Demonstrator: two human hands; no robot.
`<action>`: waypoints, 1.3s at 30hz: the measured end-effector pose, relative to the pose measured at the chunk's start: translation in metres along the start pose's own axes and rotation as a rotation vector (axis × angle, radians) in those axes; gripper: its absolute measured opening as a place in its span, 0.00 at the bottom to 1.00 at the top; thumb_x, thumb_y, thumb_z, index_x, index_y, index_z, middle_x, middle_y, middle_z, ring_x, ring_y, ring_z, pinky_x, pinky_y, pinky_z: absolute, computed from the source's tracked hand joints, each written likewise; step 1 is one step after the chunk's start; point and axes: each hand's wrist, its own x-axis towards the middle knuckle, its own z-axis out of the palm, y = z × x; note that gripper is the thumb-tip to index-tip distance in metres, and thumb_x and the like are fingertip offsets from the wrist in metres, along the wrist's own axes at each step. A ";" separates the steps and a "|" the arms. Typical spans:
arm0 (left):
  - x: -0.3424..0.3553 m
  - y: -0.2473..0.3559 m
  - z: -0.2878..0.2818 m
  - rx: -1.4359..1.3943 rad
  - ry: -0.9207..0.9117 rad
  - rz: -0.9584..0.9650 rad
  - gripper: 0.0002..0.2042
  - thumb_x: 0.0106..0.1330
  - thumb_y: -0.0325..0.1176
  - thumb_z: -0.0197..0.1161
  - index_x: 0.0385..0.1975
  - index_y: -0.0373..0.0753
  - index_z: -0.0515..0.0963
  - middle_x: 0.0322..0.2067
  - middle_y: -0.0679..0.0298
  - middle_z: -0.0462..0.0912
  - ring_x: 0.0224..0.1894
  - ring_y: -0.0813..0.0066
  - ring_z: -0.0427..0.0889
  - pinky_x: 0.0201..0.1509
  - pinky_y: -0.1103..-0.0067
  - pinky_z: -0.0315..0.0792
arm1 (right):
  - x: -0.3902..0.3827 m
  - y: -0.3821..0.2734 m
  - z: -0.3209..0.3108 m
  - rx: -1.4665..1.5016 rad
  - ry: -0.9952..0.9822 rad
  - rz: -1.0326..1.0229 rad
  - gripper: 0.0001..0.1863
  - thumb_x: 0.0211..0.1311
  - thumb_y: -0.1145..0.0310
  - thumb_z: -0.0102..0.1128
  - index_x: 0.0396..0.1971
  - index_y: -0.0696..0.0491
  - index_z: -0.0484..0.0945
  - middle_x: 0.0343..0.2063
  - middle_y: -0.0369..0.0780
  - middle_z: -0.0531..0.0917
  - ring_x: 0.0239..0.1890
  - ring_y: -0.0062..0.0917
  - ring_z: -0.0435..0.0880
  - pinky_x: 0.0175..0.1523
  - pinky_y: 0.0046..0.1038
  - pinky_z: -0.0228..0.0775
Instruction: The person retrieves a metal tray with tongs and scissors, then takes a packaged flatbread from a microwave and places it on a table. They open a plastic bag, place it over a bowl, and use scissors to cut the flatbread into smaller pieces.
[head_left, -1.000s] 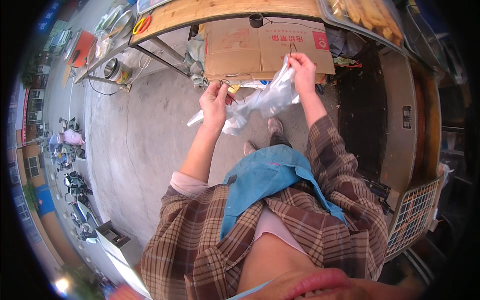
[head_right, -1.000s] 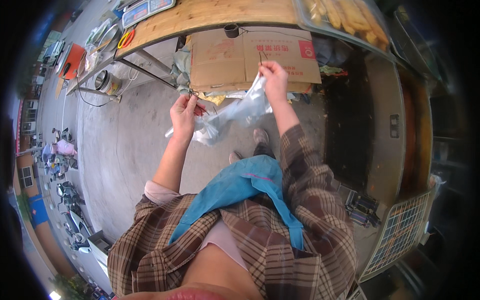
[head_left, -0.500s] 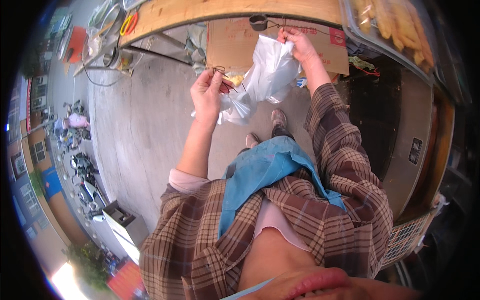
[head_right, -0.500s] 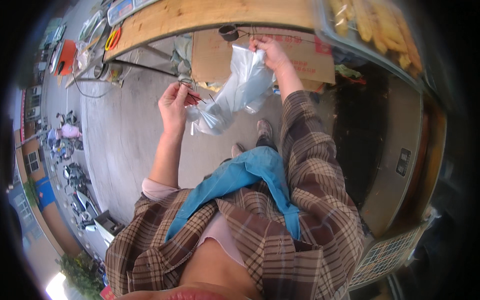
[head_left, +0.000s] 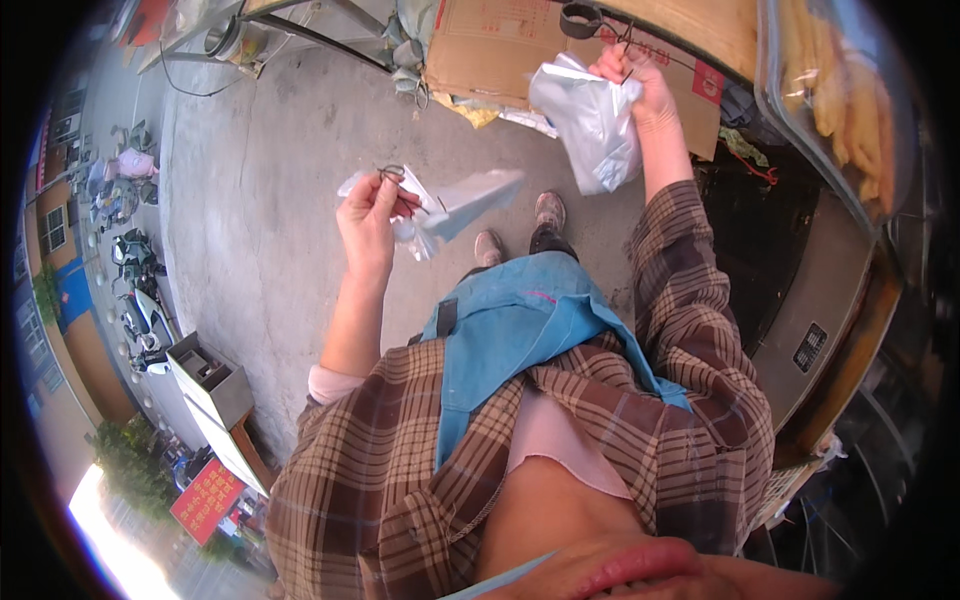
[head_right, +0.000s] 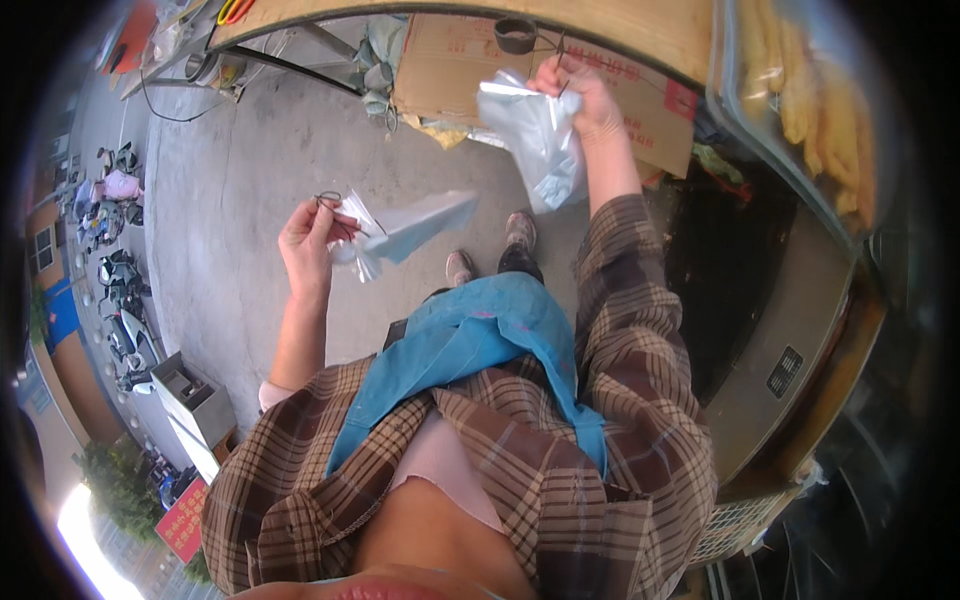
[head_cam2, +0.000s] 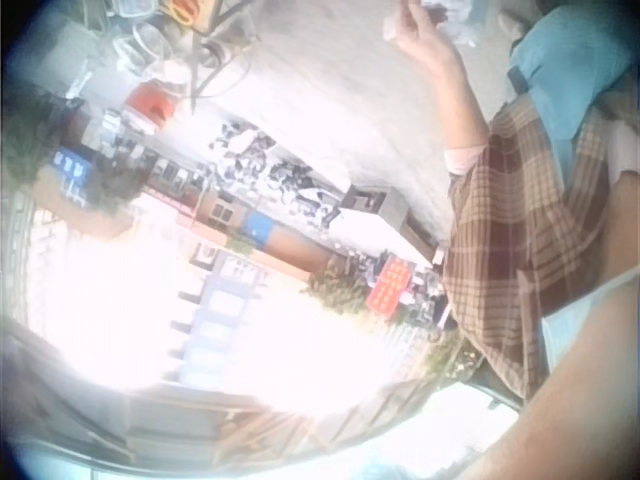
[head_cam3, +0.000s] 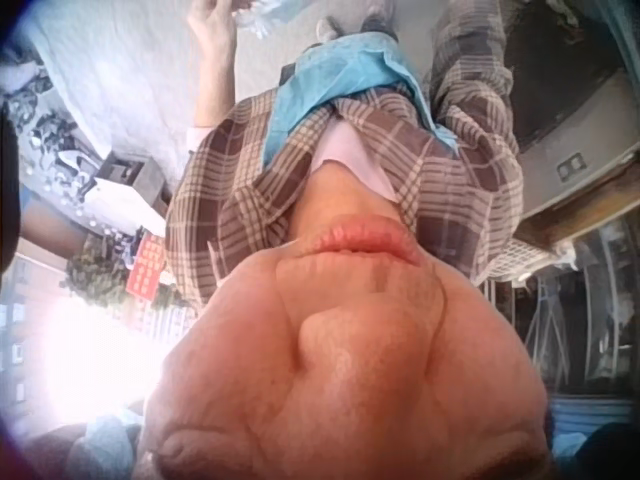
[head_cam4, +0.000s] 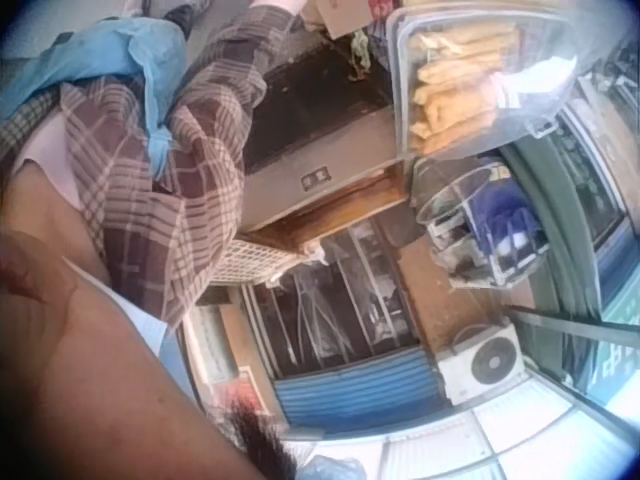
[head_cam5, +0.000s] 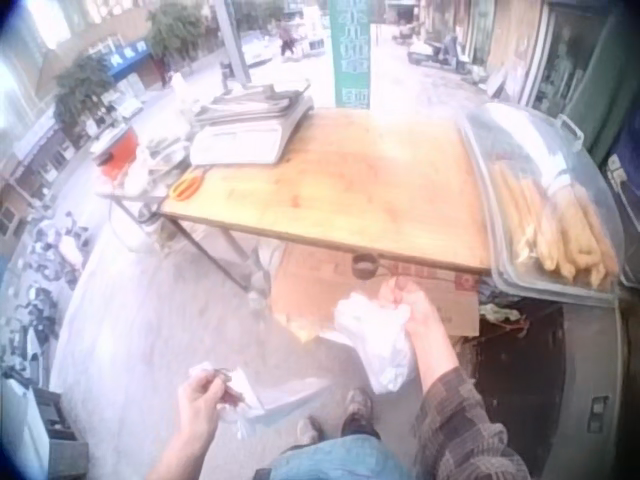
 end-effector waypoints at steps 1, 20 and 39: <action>0.004 0.000 -0.013 -0.015 -0.013 0.013 0.08 0.67 0.29 0.53 0.32 0.31 0.75 0.22 0.60 0.80 0.24 0.80 0.78 0.28 0.85 0.70 | 0.007 0.012 0.013 0.052 0.011 -0.016 0.08 0.52 0.68 0.62 0.30 0.54 0.76 0.20 0.31 0.67 0.26 0.18 0.67 0.52 0.28 0.61; 0.007 -0.001 0.050 -0.090 -0.223 0.175 0.07 0.66 0.29 0.56 0.34 0.31 0.77 0.24 0.62 0.80 0.25 0.82 0.76 0.29 0.86 0.69 | 0.014 0.031 0.034 0.063 0.230 0.014 0.04 0.58 0.69 0.56 0.30 0.54 0.75 0.21 0.32 0.72 0.20 0.16 0.68 0.50 0.26 0.65; 0.077 0.074 0.156 0.106 -0.412 0.320 0.07 0.62 0.29 0.58 0.30 0.30 0.73 0.15 0.63 0.77 0.15 0.82 0.72 0.19 0.85 0.65 | 0.015 0.019 0.111 -0.508 0.513 -0.040 0.04 0.57 0.80 0.53 0.28 0.58 0.67 0.18 0.36 0.74 0.19 0.16 0.70 0.24 0.19 0.61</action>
